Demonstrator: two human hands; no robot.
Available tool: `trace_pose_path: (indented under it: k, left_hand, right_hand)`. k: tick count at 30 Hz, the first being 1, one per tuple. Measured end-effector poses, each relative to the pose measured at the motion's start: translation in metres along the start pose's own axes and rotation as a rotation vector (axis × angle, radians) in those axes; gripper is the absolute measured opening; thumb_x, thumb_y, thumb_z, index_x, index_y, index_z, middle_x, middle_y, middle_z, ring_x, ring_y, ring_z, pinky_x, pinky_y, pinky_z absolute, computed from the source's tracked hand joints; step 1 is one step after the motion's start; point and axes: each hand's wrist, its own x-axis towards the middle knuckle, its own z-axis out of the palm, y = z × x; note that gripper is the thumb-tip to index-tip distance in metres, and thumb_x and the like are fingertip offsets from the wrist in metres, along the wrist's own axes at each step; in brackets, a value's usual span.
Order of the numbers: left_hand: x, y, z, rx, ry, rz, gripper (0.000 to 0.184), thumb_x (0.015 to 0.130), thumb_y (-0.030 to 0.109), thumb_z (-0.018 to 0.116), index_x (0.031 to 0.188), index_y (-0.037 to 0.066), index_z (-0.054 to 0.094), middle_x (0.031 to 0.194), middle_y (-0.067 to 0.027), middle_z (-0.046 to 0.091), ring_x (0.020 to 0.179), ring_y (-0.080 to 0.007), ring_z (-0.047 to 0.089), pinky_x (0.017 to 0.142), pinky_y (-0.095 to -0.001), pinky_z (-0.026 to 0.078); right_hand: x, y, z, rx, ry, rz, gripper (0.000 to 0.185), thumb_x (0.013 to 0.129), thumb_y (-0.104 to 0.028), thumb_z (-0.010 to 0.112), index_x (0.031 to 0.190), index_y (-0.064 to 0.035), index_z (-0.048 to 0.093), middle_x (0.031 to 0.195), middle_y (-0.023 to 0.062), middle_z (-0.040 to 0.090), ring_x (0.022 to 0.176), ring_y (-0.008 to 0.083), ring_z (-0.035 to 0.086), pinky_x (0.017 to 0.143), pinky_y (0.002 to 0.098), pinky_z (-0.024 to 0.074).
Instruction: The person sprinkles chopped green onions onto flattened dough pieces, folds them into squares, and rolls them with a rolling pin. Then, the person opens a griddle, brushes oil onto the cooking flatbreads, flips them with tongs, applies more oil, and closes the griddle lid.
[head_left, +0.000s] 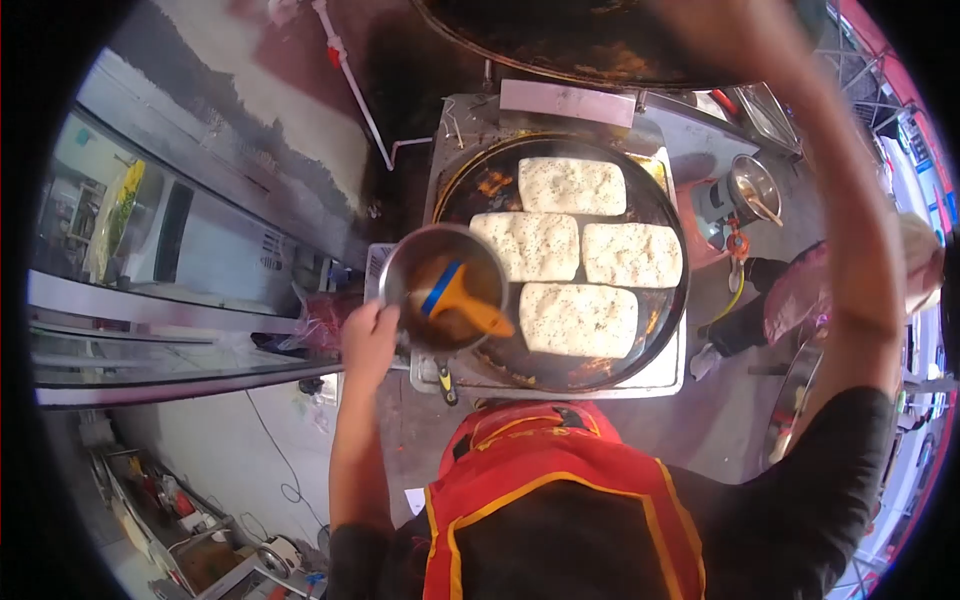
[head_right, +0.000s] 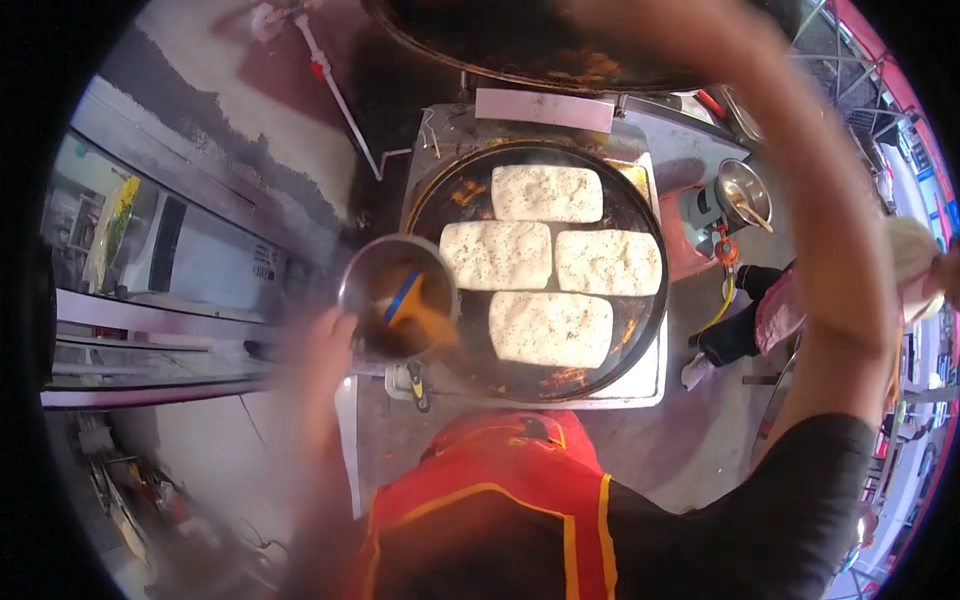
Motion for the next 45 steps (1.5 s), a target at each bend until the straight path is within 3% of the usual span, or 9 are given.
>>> trace_pose_path:
  k: [2, 5, 8, 12, 17, 23, 34, 42, 45]
  left_hand:
    - [0.02, 0.04, -0.007, -0.022, -0.144, -0.203, 0.028, 0.084, 0.024, 0.054, 0.084, -0.003, 0.06, 0.068, -0.0211, 0.059, 0.066, -0.0355, 0.06, 0.06, -0.042, 0.044]
    - [0.046, -0.016, 0.04, -0.109, -0.172, -0.05, 0.026, 0.082, 0.021, 0.052, 0.078, -0.003, 0.058, 0.072, -0.0236, 0.06, 0.072, -0.0415, 0.059, 0.063, -0.0466, 0.045]
    - [0.05, -0.012, 0.048, 0.015, -0.227, 0.031, 0.026, 0.081, 0.021, 0.051, 0.073, -0.003, 0.056, 0.077, -0.0254, 0.061, 0.076, -0.0433, 0.06, 0.069, -0.0505, 0.046]
    - [0.048, -0.008, 0.057, 0.106, -0.326, 0.076, 0.027, 0.082, 0.022, 0.05, 0.076, -0.004, 0.056, 0.079, -0.0262, 0.061, 0.079, -0.0439, 0.059, 0.074, -0.0513, 0.046]
    - [0.048, -0.012, 0.068, 0.076, -0.337, 0.098, 0.027, 0.082, 0.022, 0.049, 0.077, -0.004, 0.058, 0.082, -0.0261, 0.061, 0.081, -0.0438, 0.059, 0.075, -0.0507, 0.046]
    - [0.06, -0.007, 0.075, 0.02, -0.215, 0.059, 0.027, 0.079, 0.02, 0.052, 0.069, -0.005, 0.053, 0.07, -0.0261, 0.057, 0.073, -0.0449, 0.058, 0.065, -0.0494, 0.045]
    - [0.082, -0.015, 0.117, -0.046, -0.106, -0.187, 0.026, 0.081, 0.021, 0.051, 0.073, -0.004, 0.053, 0.073, -0.0257, 0.058, 0.073, -0.0429, 0.059, 0.064, -0.0485, 0.045]
    - [0.053, -0.009, 0.093, 0.134, 0.134, -0.217, 0.024, 0.083, 0.02, 0.052, 0.078, -0.004, 0.055, 0.07, -0.024, 0.057, 0.067, -0.0407, 0.057, 0.061, -0.0455, 0.043]
    - [0.043, 0.0, 0.069, 0.131, 0.192, -0.186, 0.023, 0.083, 0.017, 0.052, 0.076, -0.005, 0.053, 0.067, -0.0238, 0.055, 0.062, -0.0381, 0.054, 0.06, -0.0434, 0.042]
  right_hand:
    - [-0.077, -0.087, 0.067, 0.157, -0.207, -0.046, 0.07, 0.071, -0.026, 0.073, 0.134, -0.017, 0.044, 0.131, 0.0122, 0.047, 0.12, 0.0288, 0.046, 0.102, 0.0425, 0.035]
    - [-0.145, -0.173, 0.142, 0.319, -0.285, -0.041, 0.078, 0.065, -0.025, 0.077, 0.136, -0.0216, 0.044, 0.133, 0.0077, 0.045, 0.119, 0.0265, 0.045, 0.1, 0.0419, 0.0346]
    - [-0.158, -0.205, 0.175, 0.484, -0.223, 0.041, 0.054, 0.07, -0.027, 0.075, 0.12, -0.0177, 0.058, 0.122, 0.0073, 0.052, 0.115, 0.025, 0.047, 0.096, 0.0401, 0.0363]
    - [-0.147, -0.213, 0.204, 0.876, -0.216, 0.554, 0.027, 0.076, -0.014, 0.072, 0.102, -0.0074, 0.066, 0.1, 0.0102, 0.061, 0.095, 0.0275, 0.057, 0.084, 0.0357, 0.0454]
    - [-0.144, -0.206, 0.219, 0.834, -0.208, 0.481, 0.019, 0.078, -0.007, 0.07, 0.096, -0.0022, 0.065, 0.088, 0.0105, 0.065, 0.081, 0.0232, 0.062, 0.076, 0.0325, 0.0493]
    - [-0.141, -0.179, 0.195, 1.03, -0.025, 1.032, 0.019, 0.089, -0.015, 0.06, 0.089, 0.0035, 0.064, 0.066, 0.0077, 0.065, 0.059, 0.0112, 0.062, 0.056, 0.0254, 0.0498]
    - [-0.215, -0.074, 0.28, 1.757, 0.742, 1.346, 0.019, 0.089, -0.014, 0.06, 0.097, 0.0029, 0.058, 0.089, 0.0099, 0.062, 0.068, 0.0143, 0.059, 0.061, 0.0265, 0.0515]
    - [-0.261, 0.03, 0.41, 1.362, 0.784, 1.515, 0.02, 0.087, -0.013, 0.064, 0.093, 0.005, 0.059, 0.076, 0.01, 0.062, 0.058, 0.0164, 0.061, 0.053, 0.0285, 0.0535]
    - [-0.299, 0.046, 0.385, 1.198, 0.71, 1.575, 0.021, 0.086, -0.018, 0.065, 0.089, 0.0028, 0.061, 0.071, 0.0085, 0.062, 0.056, 0.0152, 0.061, 0.051, 0.0268, 0.0516]
